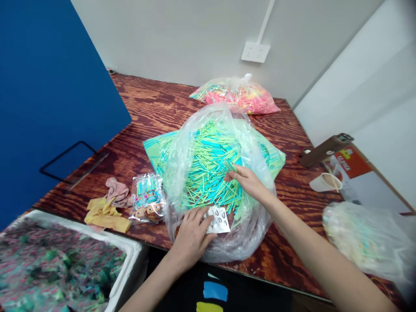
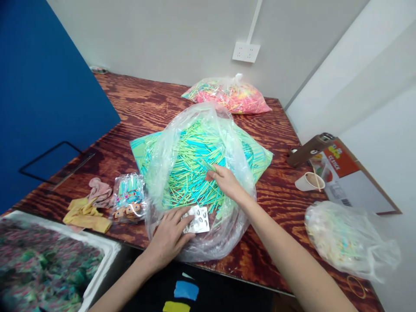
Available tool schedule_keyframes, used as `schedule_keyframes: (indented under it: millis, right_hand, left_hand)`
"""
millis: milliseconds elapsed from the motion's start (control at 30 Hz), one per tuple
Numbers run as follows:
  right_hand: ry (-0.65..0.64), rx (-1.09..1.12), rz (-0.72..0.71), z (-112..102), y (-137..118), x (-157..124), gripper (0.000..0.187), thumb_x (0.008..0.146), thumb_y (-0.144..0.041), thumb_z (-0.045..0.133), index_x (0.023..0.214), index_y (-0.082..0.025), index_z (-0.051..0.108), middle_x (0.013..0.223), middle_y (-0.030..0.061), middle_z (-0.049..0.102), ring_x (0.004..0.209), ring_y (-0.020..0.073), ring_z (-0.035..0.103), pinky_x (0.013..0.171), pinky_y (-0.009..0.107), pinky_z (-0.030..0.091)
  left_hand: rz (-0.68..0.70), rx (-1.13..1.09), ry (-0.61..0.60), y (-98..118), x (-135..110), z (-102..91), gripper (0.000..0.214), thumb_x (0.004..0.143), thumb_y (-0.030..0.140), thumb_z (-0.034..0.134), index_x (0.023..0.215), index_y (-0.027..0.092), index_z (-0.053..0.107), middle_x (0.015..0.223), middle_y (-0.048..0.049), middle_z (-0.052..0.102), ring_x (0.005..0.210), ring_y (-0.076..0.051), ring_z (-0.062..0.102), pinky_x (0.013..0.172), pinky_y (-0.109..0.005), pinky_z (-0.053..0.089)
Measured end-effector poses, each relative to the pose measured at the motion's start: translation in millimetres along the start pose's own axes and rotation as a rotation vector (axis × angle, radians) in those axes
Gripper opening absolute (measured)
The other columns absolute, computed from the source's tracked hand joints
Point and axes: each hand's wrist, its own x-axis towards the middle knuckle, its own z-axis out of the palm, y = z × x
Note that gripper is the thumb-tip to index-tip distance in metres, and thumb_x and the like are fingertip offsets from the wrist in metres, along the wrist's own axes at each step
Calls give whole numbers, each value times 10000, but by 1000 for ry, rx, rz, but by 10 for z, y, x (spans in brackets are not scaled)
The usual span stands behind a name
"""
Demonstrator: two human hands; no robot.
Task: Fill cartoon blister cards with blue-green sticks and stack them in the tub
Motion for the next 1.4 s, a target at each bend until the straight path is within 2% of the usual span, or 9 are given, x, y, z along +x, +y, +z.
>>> schedule_keyframes:
  millis: [233, 433, 600, 767, 900, 1000, 1100, 1233, 1400]
  right_hand:
    - [-29, 658, 364, 61, 5, -188, 303, 692, -429, 776, 763, -162, 649, 642, -1, 654, 512, 110, 554, 553, 262, 436]
    - [268, 693, 269, 507, -76, -337, 299, 720, -447, 742, 776, -168, 650, 644, -16, 648, 531, 103, 552, 552, 244, 433]
    - [392, 800, 310, 733, -82, -416, 287, 718, -442, 749, 763, -181, 638, 667, -15, 659, 609, 125, 595, 610, 258, 464]
    - [513, 892, 312, 607, 26, -489, 347, 646, -462, 809, 756, -184, 634, 652, -20, 654, 611, 128, 598, 633, 265, 477]
    - [248, 872, 388, 634, 16, -642, 352, 683, -477, 787, 781, -173, 639, 625, -19, 635, 499, 101, 531, 499, 235, 408]
    - [29, 890, 426, 754, -31, -767, 337, 714, -466, 773, 783, -166, 634, 624, -14, 625, 486, 95, 519, 479, 226, 376]
    - [-123, 957, 411, 861, -67, -831, 329, 724, -455, 777, 772, -164, 628, 623, -16, 604, 519, 99, 518, 515, 230, 390]
    - [-237, 1016, 366, 928, -91, -834, 348, 686, -455, 809, 726, -165, 621, 638, -14, 592, 563, 109, 509, 571, 245, 408]
    - [-56, 804, 185, 944, -79, -874, 235, 818, -427, 700, 803, -197, 652, 743, 3, 636, 716, 160, 564, 726, 288, 450]
  left_hand:
    - [-114, -249, 89, 135, 128, -107, 285, 943, 320, 527, 1189, 200, 608, 1249, -120, 625, 1167, -267, 558, 997, -442, 432]
    - [-542, -1002, -69, 375, 573, -59, 473, 924, 548, 422, 766, 162, 645, 644, -42, 668, 607, -166, 633, 581, -266, 463]
    - [-617, -1358, -145, 409, 681, 63, 436, 728, 573, 660, 660, 148, 592, 510, 6, 584, 430, -90, 514, 470, -200, 377]
    - [-632, -1186, -111, 232, 595, 26, 366, 807, 497, 588, 676, 156, 616, 493, 15, 554, 429, -103, 500, 477, -220, 391]
    - [-430, -632, 185, 65, 708, -119, 250, 864, 364, 563, 977, 178, 686, 912, -79, 709, 948, -243, 656, 865, -378, 502]
    - [-286, -436, 339, 26, 786, -204, 397, 930, 312, 497, 1307, 199, 548, 1352, -118, 572, 1310, -262, 472, 1100, -453, 354]
    - [-171, -492, 249, 62, 777, -208, 402, 981, 298, 420, 1365, 202, 494, 1378, -117, 556, 1252, -228, 531, 1051, -401, 416]
    - [-68, -485, 92, 106, 696, -163, 321, 998, 279, 376, 1136, 199, 655, 1058, -87, 696, 980, -204, 649, 888, -345, 494]
    - [-189, -632, 214, 98, 542, -220, 333, 994, 303, 410, 1266, 209, 577, 1233, -96, 645, 1102, -211, 622, 953, -346, 476]
